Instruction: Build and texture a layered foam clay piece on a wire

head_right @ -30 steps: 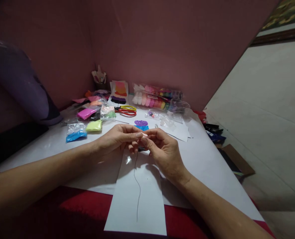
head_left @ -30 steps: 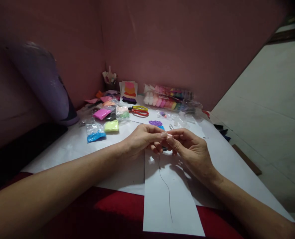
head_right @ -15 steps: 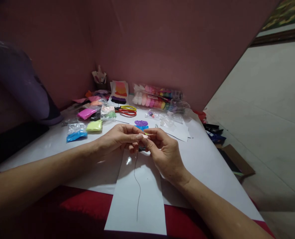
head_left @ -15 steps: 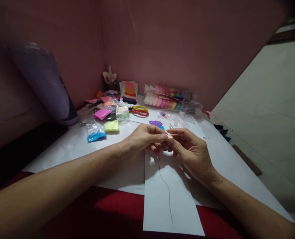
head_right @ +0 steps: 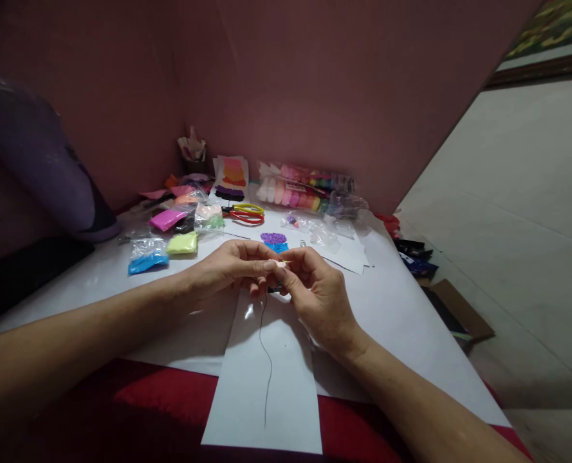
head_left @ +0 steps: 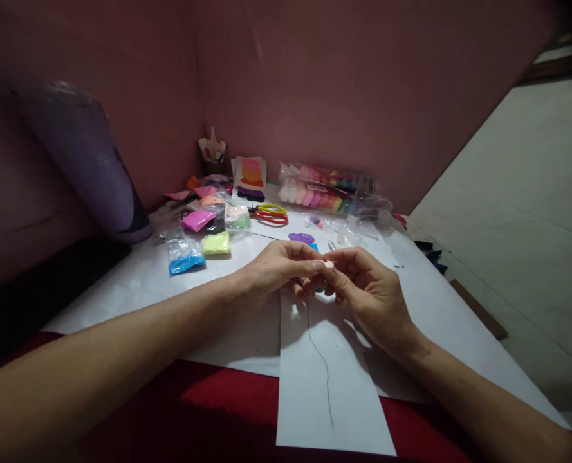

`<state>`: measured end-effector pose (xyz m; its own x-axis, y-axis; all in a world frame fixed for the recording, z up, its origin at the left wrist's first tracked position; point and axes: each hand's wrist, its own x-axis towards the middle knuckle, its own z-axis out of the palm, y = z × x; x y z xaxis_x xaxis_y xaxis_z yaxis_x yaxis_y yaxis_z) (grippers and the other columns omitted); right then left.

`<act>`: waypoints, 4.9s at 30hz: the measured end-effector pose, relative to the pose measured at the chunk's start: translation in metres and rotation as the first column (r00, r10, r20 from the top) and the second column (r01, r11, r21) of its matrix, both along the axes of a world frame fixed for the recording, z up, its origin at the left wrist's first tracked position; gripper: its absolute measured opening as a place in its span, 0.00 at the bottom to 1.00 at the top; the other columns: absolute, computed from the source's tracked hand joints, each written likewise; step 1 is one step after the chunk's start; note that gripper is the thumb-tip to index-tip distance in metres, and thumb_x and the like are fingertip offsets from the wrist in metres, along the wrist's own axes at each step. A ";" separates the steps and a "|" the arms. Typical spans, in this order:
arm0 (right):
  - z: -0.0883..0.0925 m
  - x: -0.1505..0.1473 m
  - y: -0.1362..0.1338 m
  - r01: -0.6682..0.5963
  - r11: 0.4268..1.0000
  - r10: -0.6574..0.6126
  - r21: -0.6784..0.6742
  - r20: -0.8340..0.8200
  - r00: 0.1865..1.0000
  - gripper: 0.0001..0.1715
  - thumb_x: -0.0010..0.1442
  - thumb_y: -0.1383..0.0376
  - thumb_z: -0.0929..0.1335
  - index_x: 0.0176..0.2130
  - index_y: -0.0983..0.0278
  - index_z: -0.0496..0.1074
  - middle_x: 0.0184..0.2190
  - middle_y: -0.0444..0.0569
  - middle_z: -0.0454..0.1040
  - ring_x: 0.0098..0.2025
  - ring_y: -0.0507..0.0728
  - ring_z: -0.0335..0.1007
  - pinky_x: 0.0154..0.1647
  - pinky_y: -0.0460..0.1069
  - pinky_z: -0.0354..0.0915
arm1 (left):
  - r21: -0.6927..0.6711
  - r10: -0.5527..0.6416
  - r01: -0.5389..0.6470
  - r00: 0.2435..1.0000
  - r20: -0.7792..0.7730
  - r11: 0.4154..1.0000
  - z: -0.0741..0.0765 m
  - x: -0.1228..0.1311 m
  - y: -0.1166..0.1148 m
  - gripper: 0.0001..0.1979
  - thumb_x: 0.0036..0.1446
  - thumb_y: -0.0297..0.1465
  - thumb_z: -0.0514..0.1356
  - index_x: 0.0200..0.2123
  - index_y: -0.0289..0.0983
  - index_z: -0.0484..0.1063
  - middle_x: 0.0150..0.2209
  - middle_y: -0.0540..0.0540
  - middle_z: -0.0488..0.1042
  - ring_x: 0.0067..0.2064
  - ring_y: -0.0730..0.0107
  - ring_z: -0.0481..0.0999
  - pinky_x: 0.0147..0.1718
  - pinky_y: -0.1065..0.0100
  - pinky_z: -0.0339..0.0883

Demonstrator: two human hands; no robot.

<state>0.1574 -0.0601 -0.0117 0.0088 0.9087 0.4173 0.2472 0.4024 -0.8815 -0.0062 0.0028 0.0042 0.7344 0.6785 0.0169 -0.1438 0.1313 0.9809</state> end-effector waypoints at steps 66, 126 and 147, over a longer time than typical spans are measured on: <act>0.006 0.001 0.012 0.107 0.990 -0.122 -0.090 -0.179 0.976 0.15 0.54 0.56 0.74 0.34 0.63 0.69 0.24 0.44 0.73 0.20 0.51 0.68 0.16 0.46 0.67 | -0.141 0.349 -0.338 0.935 0.063 0.930 -0.002 0.000 0.005 0.07 0.49 0.25 0.66 0.34 0.29 0.75 0.23 0.49 0.72 0.21 0.78 0.69 0.23 0.73 0.63; 0.000 0.003 0.002 0.015 0.935 -0.162 0.355 0.390 0.906 0.09 0.60 0.74 0.67 0.39 0.62 0.71 0.32 0.45 0.74 0.31 0.52 0.71 0.33 0.49 0.69 | -0.042 0.179 -0.180 0.983 -0.043 0.983 0.004 0.005 -0.003 0.21 0.41 0.40 0.72 0.29 0.30 0.70 0.21 0.46 0.74 0.21 0.72 0.75 0.18 0.74 0.68; 0.001 0.004 0.003 0.022 0.950 -0.135 0.311 0.348 0.928 0.08 0.59 0.73 0.69 0.37 0.62 0.71 0.33 0.45 0.73 0.32 0.52 0.70 0.32 0.48 0.69 | -0.072 0.144 -0.145 0.989 -0.021 0.987 0.000 0.003 0.001 0.06 0.51 0.26 0.65 0.30 0.28 0.74 0.22 0.45 0.75 0.22 0.73 0.75 0.23 0.72 0.70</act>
<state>0.1615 -0.0574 -0.0112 -0.1274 0.7447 0.6551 0.5664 0.5969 -0.5683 -0.0027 0.0042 0.0046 0.6282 0.7766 -0.0474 -0.1514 0.1818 0.9716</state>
